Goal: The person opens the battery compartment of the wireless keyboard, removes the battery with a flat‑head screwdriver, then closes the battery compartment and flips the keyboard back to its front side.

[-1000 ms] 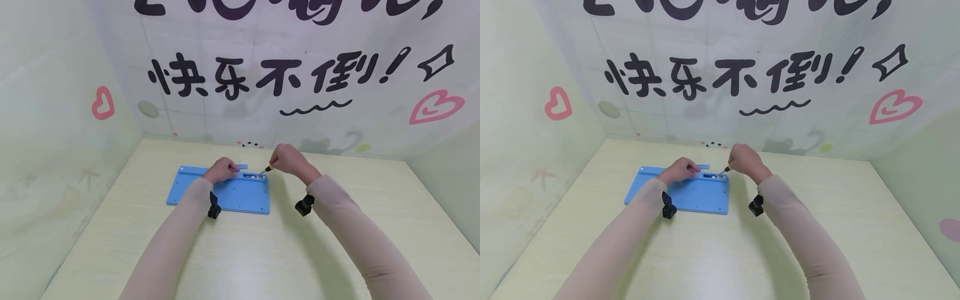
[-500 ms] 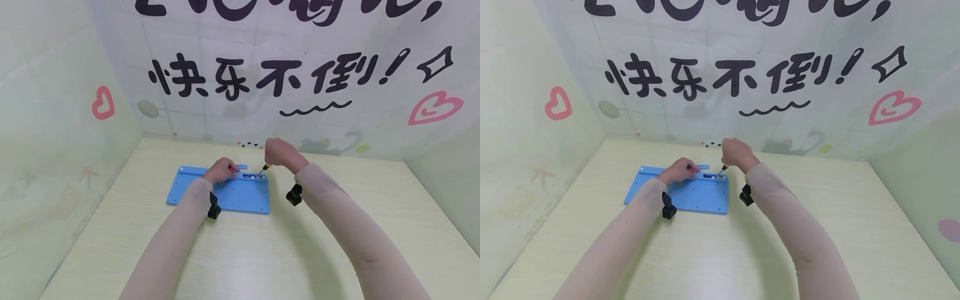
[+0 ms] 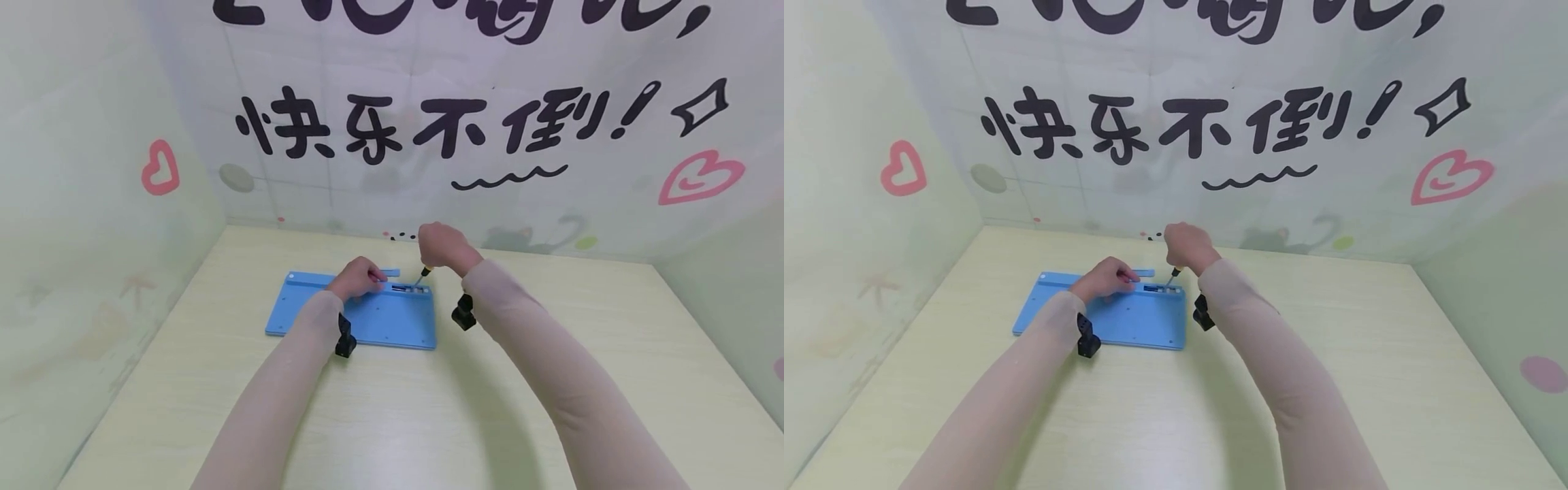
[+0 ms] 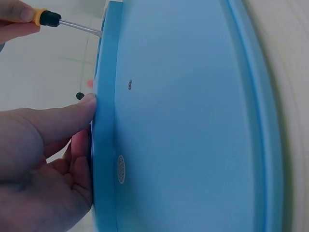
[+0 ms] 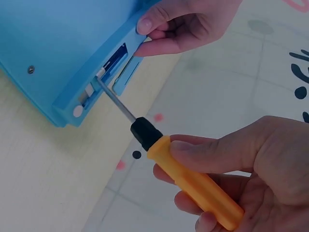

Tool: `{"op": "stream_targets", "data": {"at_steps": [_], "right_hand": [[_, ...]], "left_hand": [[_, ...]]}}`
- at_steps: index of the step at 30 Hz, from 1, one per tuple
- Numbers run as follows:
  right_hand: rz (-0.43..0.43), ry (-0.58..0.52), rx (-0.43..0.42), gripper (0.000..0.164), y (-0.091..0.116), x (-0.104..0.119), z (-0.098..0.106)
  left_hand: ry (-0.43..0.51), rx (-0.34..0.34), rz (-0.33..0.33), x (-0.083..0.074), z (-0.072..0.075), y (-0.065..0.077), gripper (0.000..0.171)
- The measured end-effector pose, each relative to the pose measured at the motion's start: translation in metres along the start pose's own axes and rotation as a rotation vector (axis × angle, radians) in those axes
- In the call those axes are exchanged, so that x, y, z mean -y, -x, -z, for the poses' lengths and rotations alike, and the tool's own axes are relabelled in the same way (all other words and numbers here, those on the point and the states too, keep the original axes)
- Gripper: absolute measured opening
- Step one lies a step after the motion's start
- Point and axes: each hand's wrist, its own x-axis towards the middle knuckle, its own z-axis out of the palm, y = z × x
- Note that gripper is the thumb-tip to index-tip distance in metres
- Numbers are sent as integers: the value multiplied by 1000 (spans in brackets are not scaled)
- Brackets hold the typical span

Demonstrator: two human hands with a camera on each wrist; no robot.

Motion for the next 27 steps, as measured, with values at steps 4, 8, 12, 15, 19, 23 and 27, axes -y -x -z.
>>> {"op": "stream_targets", "data": {"at_steps": [4, 8, 12, 15, 19, 23, 27], "right_hand": [[45, -128, -35, 26, 2, -20, -9], [118, -251, -92, 9, 9, -40, -23], [116, -392, -150, 11, 15, -53, -40], [96, -470, -188, 11, 20, -61, -52], [76, -517, -223, 13, 26, -68, -62], [68, -529, -249, 14, 29, -73, -68], [57, -573, -253, 15, 31, -78, -74]], "left_hand": [[-3, 1, -9, 2, 1, 1, 19], [-7, -11, -8, 6, 2, -1, 19], [-5, -24, 1, 9, 4, 0, 19], [0, -18, 7, 8, 4, 1, 20], [7, -8, 6, 4, 4, 4, 20], [12, -7, 11, 1, 3, 5, 19], [6, -12, 6, 0, 2, 4, 19]]}}
